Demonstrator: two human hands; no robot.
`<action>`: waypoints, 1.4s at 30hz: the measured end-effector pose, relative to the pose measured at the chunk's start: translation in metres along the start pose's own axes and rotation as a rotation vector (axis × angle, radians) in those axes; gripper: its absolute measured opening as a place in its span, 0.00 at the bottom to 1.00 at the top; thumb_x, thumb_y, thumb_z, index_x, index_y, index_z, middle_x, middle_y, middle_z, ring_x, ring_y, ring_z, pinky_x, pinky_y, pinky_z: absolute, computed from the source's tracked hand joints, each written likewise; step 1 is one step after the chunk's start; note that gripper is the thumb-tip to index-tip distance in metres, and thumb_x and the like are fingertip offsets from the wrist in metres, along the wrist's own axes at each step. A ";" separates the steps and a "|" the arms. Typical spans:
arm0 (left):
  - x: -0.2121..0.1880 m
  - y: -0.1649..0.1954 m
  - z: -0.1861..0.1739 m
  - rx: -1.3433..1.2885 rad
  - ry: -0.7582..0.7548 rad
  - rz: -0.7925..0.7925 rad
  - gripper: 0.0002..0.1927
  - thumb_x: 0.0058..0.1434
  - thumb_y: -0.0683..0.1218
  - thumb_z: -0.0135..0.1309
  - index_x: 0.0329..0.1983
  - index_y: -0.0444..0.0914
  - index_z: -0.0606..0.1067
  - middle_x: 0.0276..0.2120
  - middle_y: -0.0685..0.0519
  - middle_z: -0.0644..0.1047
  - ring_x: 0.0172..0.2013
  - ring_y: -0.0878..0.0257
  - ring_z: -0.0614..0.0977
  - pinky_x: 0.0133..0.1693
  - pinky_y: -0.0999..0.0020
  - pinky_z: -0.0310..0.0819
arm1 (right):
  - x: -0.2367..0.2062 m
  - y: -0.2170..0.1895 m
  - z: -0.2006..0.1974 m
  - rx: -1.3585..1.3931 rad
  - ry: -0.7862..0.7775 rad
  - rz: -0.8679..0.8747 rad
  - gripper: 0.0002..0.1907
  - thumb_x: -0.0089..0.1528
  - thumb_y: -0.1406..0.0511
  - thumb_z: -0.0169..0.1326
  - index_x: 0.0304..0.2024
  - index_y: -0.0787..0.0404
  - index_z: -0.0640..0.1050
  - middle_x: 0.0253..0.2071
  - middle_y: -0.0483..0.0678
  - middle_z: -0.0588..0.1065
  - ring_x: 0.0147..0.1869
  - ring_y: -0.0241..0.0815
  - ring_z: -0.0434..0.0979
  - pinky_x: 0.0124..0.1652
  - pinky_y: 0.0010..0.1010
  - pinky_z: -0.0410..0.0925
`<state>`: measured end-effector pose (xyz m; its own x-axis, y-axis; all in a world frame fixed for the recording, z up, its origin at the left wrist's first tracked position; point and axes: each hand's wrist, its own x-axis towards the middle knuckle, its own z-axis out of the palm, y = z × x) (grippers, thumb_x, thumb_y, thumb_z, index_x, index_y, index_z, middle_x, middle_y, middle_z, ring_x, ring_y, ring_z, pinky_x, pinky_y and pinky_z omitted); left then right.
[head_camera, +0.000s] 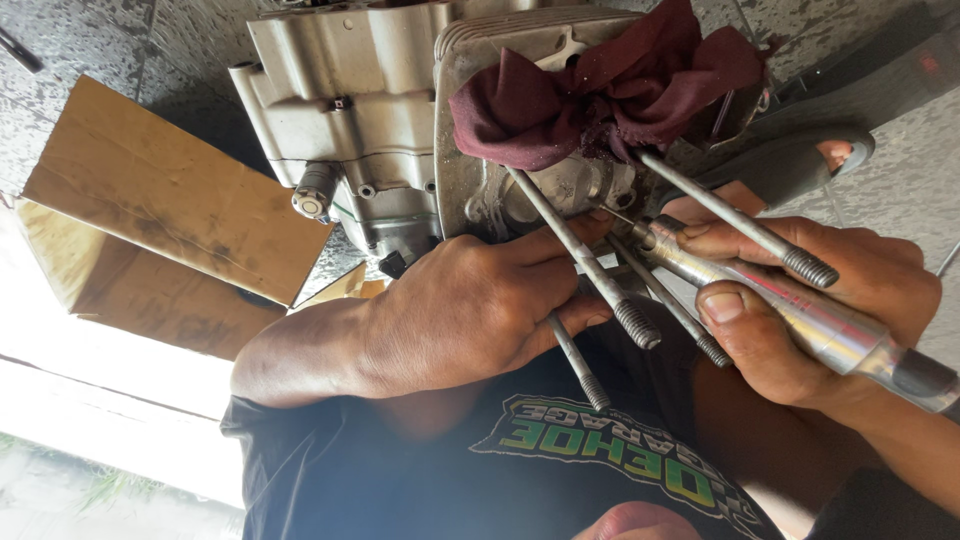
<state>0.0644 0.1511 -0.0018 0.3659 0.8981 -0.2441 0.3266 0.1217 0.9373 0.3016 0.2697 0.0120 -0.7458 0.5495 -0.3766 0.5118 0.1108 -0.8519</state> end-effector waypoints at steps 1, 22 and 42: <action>0.000 0.000 0.000 -0.003 -0.001 -0.002 0.18 0.68 0.49 0.59 0.37 0.26 0.77 0.54 0.33 0.78 0.28 0.47 0.86 0.25 0.65 0.83 | 0.000 0.000 0.000 0.009 0.004 -0.011 0.22 0.67 0.57 0.53 0.46 0.74 0.78 0.42 0.60 0.80 0.39 0.44 0.84 0.39 0.27 0.76; 0.002 0.001 0.002 -0.006 -0.002 -0.006 0.18 0.69 0.50 0.58 0.38 0.27 0.77 0.54 0.33 0.78 0.28 0.47 0.86 0.25 0.64 0.83 | -0.007 0.006 -0.005 -0.064 -0.007 0.021 0.22 0.66 0.56 0.55 0.47 0.71 0.80 0.40 0.57 0.81 0.35 0.40 0.83 0.32 0.22 0.73; 0.002 0.001 0.000 -0.008 0.002 -0.003 0.18 0.69 0.50 0.58 0.36 0.27 0.77 0.53 0.32 0.78 0.28 0.47 0.86 0.24 0.64 0.82 | -0.002 0.002 -0.005 -0.037 -0.004 -0.024 0.21 0.67 0.56 0.55 0.46 0.72 0.78 0.42 0.58 0.81 0.39 0.44 0.85 0.36 0.25 0.75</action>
<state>0.0655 0.1529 -0.0011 0.3629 0.8987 -0.2463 0.3204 0.1279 0.9386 0.3062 0.2733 0.0126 -0.7595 0.5434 -0.3577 0.5091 0.1541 -0.8468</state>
